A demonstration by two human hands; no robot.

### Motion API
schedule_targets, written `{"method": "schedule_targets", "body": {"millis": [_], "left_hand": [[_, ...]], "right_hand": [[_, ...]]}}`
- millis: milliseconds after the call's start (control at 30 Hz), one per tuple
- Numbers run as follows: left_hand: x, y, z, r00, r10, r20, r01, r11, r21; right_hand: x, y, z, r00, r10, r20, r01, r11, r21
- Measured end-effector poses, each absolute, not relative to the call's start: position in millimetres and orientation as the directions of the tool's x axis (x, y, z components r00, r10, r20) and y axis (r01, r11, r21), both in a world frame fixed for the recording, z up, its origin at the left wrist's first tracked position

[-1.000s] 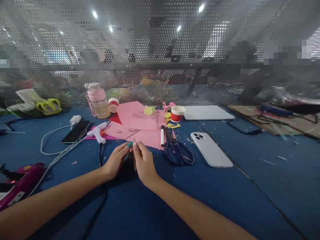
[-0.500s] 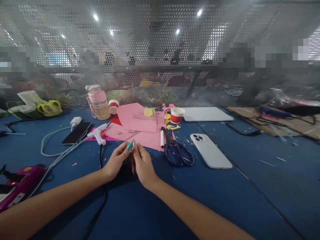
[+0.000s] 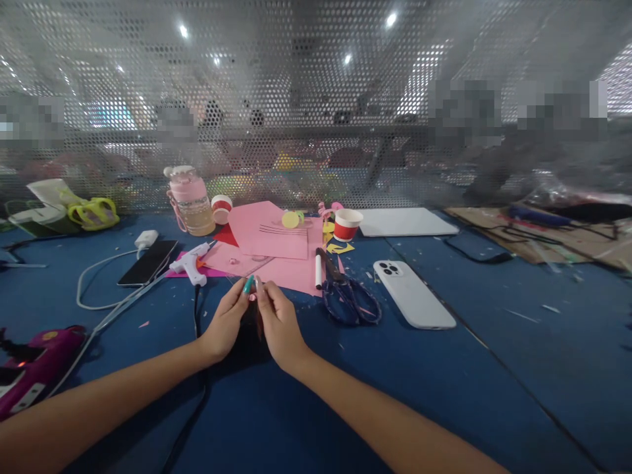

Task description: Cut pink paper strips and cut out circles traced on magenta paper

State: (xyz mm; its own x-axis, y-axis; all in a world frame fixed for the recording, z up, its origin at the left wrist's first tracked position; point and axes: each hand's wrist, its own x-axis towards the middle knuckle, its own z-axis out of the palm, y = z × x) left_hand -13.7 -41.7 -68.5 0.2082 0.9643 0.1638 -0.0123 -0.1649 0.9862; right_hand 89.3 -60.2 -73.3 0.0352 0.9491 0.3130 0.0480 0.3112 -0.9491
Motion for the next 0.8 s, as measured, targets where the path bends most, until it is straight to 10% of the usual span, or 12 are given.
{"method": "schedule_targets", "body": {"millis": [800], "left_hand": [[-6.2,-57.3,-68.4,0.147,0.967,0.208,0.037,-0.215,0.976]], "right_hand": [[81.8,-70.6,-76.9,0.153,0.907,0.393,0.204,0.360,-0.910]]}}
